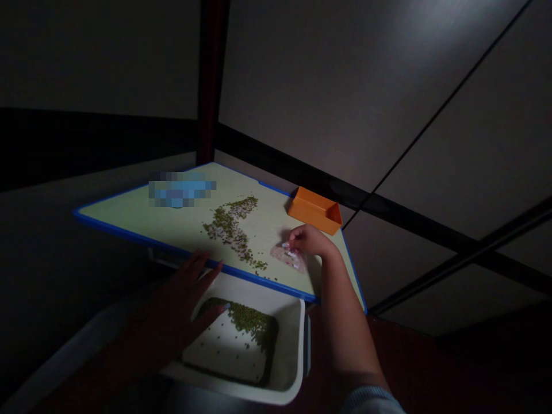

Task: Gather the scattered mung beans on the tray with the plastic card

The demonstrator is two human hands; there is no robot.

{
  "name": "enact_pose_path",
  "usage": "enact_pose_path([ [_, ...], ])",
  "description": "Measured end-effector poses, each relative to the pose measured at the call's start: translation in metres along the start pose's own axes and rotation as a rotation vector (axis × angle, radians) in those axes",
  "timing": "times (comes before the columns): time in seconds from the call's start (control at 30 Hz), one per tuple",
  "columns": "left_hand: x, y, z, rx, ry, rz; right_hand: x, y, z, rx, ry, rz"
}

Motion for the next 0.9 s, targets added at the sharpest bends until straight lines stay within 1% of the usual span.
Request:
enact_pose_path([
  [0.13, 0.002, 0.0, 0.0, 0.01, 0.006, 0.001, -0.018, 0.008, -0.001, 0.038, 0.203, 0.092],
  [0.17, 0.001, 0.0, 0.0, 0.01, 0.007, 0.002, -0.021, 0.007, 0.0, 0.042, 0.233, 0.106],
  [0.2, 0.001, 0.0, -0.001, 0.009, 0.005, 0.002, -0.022, 0.006, 0.0, 0.035, 0.237, 0.095],
  [0.23, 0.0, 0.0, -0.001, 0.006, 0.003, 0.002, -0.019, 0.004, 0.0, 0.018, 0.211, 0.062],
  [0.33, -0.002, 0.001, -0.001, -0.004, -0.002, -0.001, -0.002, -0.007, 0.0, -0.063, 0.033, -0.059],
  [0.4, -0.003, 0.002, -0.001, -0.007, 0.0, -0.006, 0.008, -0.011, -0.001, -0.095, -0.035, -0.072],
  [0.57, -0.002, 0.003, -0.001, -0.007, 0.007, -0.015, 0.014, -0.012, -0.007, -0.126, -0.001, -0.024],
  [0.67, 0.0, 0.001, -0.001, -0.007, 0.008, -0.02, 0.018, -0.012, -0.007, -0.132, -0.04, -0.045],
  [0.9, 0.001, -0.001, 0.0, -0.008, 0.006, -0.023, 0.023, -0.013, -0.003, -0.073, -0.14, -0.086],
])
Point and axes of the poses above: each hand's wrist, its own z-axis away from the middle knuckle, its own x-axis out of the palm, y = z × x, the point moved 8 cm from there along -z, towards the middle knuckle, and after that the axes turned 1 degree about y, right-handed, at the moved point
